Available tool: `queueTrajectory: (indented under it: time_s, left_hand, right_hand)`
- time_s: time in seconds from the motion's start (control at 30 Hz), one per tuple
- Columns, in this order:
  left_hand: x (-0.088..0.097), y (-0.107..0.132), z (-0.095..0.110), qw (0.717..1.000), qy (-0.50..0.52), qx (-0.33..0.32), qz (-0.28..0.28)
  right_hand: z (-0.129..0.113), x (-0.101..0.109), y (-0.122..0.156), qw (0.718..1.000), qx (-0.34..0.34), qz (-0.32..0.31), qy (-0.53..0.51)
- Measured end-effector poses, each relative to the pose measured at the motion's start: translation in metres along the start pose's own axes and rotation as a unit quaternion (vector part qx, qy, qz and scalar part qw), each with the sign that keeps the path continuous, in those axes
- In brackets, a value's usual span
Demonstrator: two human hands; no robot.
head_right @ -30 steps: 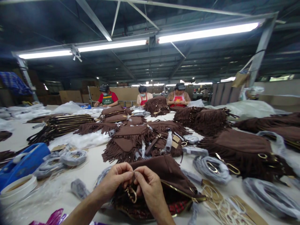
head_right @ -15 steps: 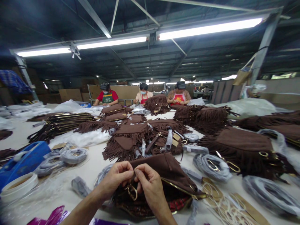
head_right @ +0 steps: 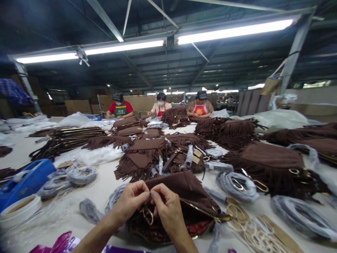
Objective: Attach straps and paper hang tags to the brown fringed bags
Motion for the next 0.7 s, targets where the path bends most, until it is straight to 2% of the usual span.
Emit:
queueTrajectory:
  time_s: [0.13, 0.3, 0.4, 0.47, 0.53, 0.6, 0.7]
  left_hand:
    - [-0.002, 0.005, 0.001, 0.996, -0.068, -0.044, 0.032]
    - [-0.007, 0.004, -0.004, 0.996, -0.070, -0.047, 0.039]
    - [-0.003, 0.001, -0.006, 0.999, -0.037, -0.015, -0.012]
    - [0.009, 0.001, 0.000, 0.998, -0.025, -0.016, -0.055]
    - [0.031, 0.006, 0.008, 0.994, -0.071, -0.051, -0.061]
    - [0.056, 0.014, 0.014, 0.979, -0.173, -0.089, -0.056]
    - [0.081, 0.028, 0.010, 0.932, -0.338, -0.106, -0.082]
  right_hand:
    - [-0.005, 0.002, 0.002, 0.994, 0.053, 0.008, 0.094]
    - [-0.008, 0.001, 0.004, 0.983, 0.093, 0.005, 0.155]
    - [-0.008, 0.001, 0.004, 0.981, 0.097, -0.003, 0.166]
    - [-0.007, 0.003, 0.004, 0.984, 0.083, -0.007, 0.159]
    - [-0.007, 0.008, 0.004, 0.987, 0.059, 0.010, 0.147]
    - [-0.010, 0.014, 0.005, 0.985, 0.054, 0.051, 0.153]
    - [-0.023, 0.015, 0.010, 0.970, 0.111, 0.097, 0.191]
Point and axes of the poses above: each hand's wrist, its own y-axis away from the middle knuckle, its own x-axis out of the back of the hand, z = x × y, the point moved 2 cm from there along -y, towards the middle knuckle, and after that the axes turned 2 degrees about z, right-handed, at the moved point
